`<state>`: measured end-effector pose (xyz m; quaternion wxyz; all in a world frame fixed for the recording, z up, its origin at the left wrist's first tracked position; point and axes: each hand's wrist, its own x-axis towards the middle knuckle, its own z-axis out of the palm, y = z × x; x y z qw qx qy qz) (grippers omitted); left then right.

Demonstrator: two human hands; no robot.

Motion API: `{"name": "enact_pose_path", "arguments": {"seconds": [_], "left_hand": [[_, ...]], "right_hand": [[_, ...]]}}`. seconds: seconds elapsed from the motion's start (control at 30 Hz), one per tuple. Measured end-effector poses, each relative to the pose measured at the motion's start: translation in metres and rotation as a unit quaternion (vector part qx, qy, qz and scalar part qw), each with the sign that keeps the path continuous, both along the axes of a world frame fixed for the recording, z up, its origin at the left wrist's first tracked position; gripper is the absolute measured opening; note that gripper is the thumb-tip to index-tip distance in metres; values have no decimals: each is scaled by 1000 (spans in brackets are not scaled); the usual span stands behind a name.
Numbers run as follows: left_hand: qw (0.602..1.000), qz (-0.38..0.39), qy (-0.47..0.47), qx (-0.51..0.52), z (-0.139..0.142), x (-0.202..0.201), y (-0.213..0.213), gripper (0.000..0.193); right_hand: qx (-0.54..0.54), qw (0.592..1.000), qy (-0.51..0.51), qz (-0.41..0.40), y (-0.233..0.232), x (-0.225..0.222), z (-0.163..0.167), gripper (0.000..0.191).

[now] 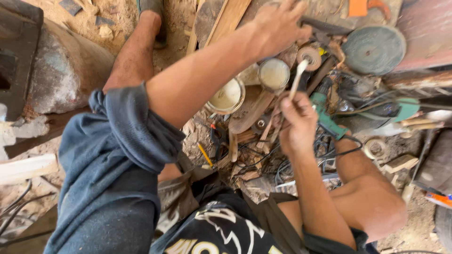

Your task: The person drills holes into a wooden piece using a corded drill, then smooths the edges with an angle grinder. They open a can of white finish and apply it to the wood with a brush, followed by a red finish applied with the same brush.

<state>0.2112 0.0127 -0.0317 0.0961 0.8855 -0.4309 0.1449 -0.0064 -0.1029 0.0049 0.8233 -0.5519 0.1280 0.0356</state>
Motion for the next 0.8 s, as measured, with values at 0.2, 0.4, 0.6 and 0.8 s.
{"name": "enact_pose_path", "arguments": {"seconds": [0.2,0.4,0.6,0.8], "left_hand": [[984,-43,80,156,8,18,-6,49],[978,-13,130,162,34,14,8,59],[972,-79,107,194,35,25,9,102],[946,-73,135,285,49,30,-3,98]], "right_hand": [[22,999,-16,-20,-15,11,3,12],[3,998,-52,-29,-20,29,1,11],[-7,995,-68,-76,-36,77,-5,9],[18,991,-88,-95,-32,113,-10,8]]}}
